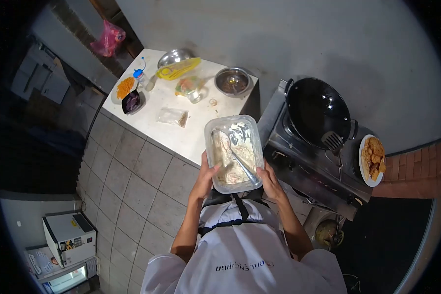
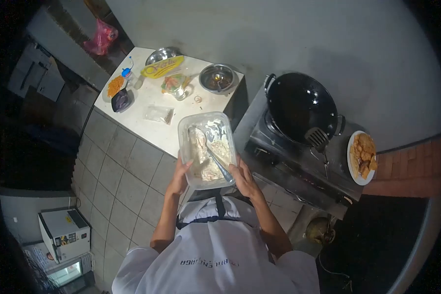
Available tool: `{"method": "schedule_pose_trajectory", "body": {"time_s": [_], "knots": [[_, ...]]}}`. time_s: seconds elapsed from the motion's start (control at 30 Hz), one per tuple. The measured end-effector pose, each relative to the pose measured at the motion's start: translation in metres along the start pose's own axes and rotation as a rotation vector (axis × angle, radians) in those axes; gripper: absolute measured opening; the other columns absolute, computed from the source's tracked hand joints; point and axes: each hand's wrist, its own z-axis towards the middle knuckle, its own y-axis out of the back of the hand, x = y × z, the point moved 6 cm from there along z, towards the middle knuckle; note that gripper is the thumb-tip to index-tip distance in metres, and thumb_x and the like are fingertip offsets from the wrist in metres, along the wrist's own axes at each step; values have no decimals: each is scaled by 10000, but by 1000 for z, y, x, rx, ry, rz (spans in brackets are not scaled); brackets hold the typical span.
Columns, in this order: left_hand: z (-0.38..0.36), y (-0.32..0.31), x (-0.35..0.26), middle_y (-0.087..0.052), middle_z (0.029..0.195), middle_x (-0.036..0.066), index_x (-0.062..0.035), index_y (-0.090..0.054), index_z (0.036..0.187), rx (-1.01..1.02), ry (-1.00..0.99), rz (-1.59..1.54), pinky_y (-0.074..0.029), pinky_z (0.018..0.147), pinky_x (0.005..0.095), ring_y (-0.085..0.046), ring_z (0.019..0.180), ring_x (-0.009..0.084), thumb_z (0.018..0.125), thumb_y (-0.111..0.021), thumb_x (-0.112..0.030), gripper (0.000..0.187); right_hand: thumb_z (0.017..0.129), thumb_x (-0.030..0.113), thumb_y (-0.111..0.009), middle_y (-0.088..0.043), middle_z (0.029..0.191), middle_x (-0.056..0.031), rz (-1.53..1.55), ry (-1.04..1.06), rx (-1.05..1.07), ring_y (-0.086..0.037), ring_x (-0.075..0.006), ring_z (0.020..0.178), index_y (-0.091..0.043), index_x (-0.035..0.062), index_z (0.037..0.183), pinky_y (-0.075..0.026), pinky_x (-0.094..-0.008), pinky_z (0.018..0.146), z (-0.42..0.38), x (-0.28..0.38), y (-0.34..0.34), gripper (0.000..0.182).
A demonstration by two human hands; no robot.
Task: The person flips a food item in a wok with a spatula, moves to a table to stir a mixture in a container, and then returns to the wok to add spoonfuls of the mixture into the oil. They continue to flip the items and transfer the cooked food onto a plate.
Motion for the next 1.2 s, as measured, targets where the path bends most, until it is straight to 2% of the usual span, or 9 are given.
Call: {"method": "schedule_pose_trajectory", "body": {"time_s": [0.13, 0.3, 0.37, 0.47, 0.53, 0.6, 0.87, 1.13, 1.2], "knots": [[-5, 6, -5, -346, 1412, 175, -31, -168, 1462, 156, 121, -495, -373, 1026, 402, -382, 1284, 282, 719, -683, -289, 940, 952, 224, -391, -480, 1310, -194, -70, -21, 13, -439, -259, 1208, -387, -54, 1337, -307, -332, 1032, 9, -4, -14, 475], [1, 23, -4, -396, 1360, 184, -35, -242, 1426, 105, -3, -376, -416, 999, 459, -425, 1244, 334, 717, -641, -321, 863, 922, 146, -490, -562, 1184, -204, -310, 28, -43, -530, -280, 1092, -486, -46, 1247, -398, -328, 943, 16, 36, -33, 377], [5, 31, -6, -386, 1367, 185, -36, -228, 1432, 75, -34, -363, -419, 996, 456, -421, 1247, 334, 707, -646, -325, 885, 841, 7, -573, -601, 1029, -197, -859, 502, -433, -578, -313, 954, -539, -36, 1160, -452, -343, 840, 9, 93, -42, 324], [11, 42, -4, -347, 1400, 161, -15, -192, 1443, 89, -80, -439, -344, 1050, 376, -378, 1281, 266, 682, -687, -269, 942, 776, -58, -612, -601, 942, -160, -933, 538, -253, -567, -330, 845, -560, -25, 1097, -462, -374, 769, 12, 109, -69, 327], [15, 47, -7, -363, 1377, 153, -9, -211, 1426, 76, -121, -439, -333, 1055, 370, -370, 1281, 254, 655, -687, -273, 944, 816, 35, -621, -588, 948, -139, -993, 479, -185, -588, -336, 799, -572, 2, 1007, -467, -421, 718, 19, 105, -88, 200], [16, 49, -13, -370, 1364, 150, -12, -216, 1421, 73, -136, -427, -329, 1056, 369, -371, 1279, 253, 645, -689, -281, 948, 843, 141, -617, -575, 934, -131, -1218, 33, 3, -609, -357, 754, -562, 24, 924, -468, -452, 673, 30, 84, -102, 152], [20, 52, -34, -384, 1330, 141, -14, -232, 1403, 81, -264, -334, -337, 1048, 358, -382, 1266, 249, 623, -700, -308, 956, 860, 160, -584, -603, 834, -159, -1332, -8, -38, -618, -363, 760, -566, 25, 881, -465, -466, 663, 51, 66, -106, 138], [29, 57, -41, -387, 1329, 145, -10, -236, 1399, 90, -227, -325, -345, 1045, 372, -387, 1262, 255, 618, -706, -333, 967, 849, 78, -553, -597, 780, -173, -1272, 250, -143, -591, -370, 783, -543, -4, 874, -459, -450, 669, 54, 118, -92, 86], [30, 57, -42, -393, 1322, 143, -10, -238, 1398, 89, -225, -311, -345, 1044, 371, -391, 1258, 253, 612, -712, -346, 978, 724, -48, -530, -565, 774, -161, -1258, 225, -120, -587, -359, 795, -525, 7, 911, -465, -457, 664, 51, 124, -87, 196]]}}
